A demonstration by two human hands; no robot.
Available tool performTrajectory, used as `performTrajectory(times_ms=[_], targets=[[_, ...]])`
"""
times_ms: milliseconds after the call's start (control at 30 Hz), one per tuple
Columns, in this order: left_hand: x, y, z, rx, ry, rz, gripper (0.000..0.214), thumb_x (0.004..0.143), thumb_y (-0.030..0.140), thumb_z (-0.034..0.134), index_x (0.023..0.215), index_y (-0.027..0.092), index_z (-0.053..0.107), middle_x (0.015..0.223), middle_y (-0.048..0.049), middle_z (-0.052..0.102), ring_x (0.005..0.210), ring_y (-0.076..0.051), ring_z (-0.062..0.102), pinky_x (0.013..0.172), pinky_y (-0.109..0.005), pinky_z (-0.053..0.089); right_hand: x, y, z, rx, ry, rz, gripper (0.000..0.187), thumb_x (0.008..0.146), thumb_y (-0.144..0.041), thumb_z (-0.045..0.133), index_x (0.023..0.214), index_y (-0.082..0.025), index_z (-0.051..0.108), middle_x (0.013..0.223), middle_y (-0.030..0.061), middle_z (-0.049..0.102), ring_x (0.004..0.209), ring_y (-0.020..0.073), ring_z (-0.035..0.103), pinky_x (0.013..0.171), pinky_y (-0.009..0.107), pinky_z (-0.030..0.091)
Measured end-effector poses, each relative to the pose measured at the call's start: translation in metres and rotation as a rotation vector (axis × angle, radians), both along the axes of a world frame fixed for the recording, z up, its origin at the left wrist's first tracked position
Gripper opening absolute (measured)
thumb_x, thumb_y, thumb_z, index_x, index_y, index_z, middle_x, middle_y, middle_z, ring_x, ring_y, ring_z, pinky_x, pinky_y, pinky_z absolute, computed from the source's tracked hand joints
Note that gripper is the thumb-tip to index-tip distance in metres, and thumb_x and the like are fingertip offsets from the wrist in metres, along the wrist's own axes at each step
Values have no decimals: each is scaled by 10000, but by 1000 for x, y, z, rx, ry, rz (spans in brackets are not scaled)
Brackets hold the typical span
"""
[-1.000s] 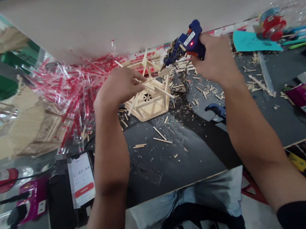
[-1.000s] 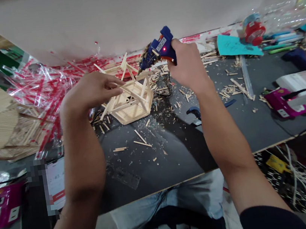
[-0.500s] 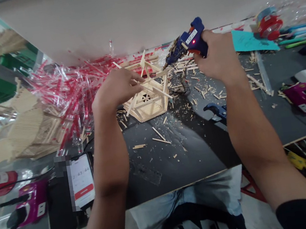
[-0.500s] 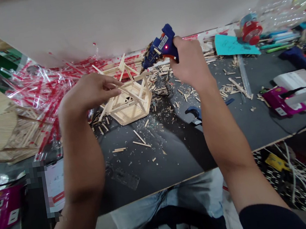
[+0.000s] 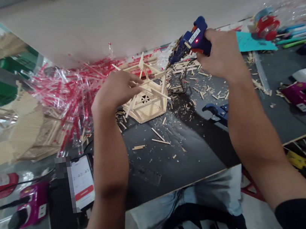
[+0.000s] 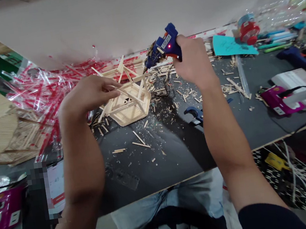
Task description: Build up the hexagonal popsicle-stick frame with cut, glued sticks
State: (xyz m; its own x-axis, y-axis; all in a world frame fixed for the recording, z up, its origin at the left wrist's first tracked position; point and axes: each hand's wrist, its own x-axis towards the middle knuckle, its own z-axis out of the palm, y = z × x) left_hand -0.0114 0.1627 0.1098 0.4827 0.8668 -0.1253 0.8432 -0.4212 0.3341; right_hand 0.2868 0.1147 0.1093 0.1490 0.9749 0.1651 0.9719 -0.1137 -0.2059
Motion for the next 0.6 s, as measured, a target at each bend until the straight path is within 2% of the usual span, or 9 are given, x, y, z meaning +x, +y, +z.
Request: performTrajectory(times_ms=[133, 300, 467, 600], targets=[[0, 0, 0, -2, 7, 5, 464, 910, 348, 678, 1314, 187, 840, 1174, -115, 866, 1135, -309, 792, 1068, -405, 563, 3, 2, -4, 40, 9, -4, 510, 927, -383, 543, 1376, -210, 712, 1333, 232, 771, 1251, 466, 691, 969, 508, 499], [1, 0, 0, -15, 9, 18, 491, 905, 360, 681, 1344, 191, 822, 1197, -100, 865, 1152, -296, 790, 1067, -380, 561, 7, 4, -8, 70, 4, -4, 425, 931, -366, 527, 1301, -301, 726, 1285, 159, 807, 1200, 446, 703, 967, 520, 514], [0, 0, 0, -20, 18, 7, 500, 916, 373, 670, 1353, 181, 818, 1213, -115, 861, 1175, -309, 784, 1066, -382, 556, 10, 3, -4, 21, 1, 5, 504, 943, -407, 516, 1366, -220, 716, 1352, 237, 768, 1251, 498, 688, 963, 542, 500], [-3, 2, -3, -9, -10, -5, 482, 909, 386, 676, 1333, 211, 823, 1204, -102, 863, 1199, -311, 775, 1068, -377, 551, 11, 1, -2, 3, -11, 9, 532, 951, -435, 480, 1376, -216, 714, 1333, 235, 775, 1231, 498, 689, 946, 545, 499]])
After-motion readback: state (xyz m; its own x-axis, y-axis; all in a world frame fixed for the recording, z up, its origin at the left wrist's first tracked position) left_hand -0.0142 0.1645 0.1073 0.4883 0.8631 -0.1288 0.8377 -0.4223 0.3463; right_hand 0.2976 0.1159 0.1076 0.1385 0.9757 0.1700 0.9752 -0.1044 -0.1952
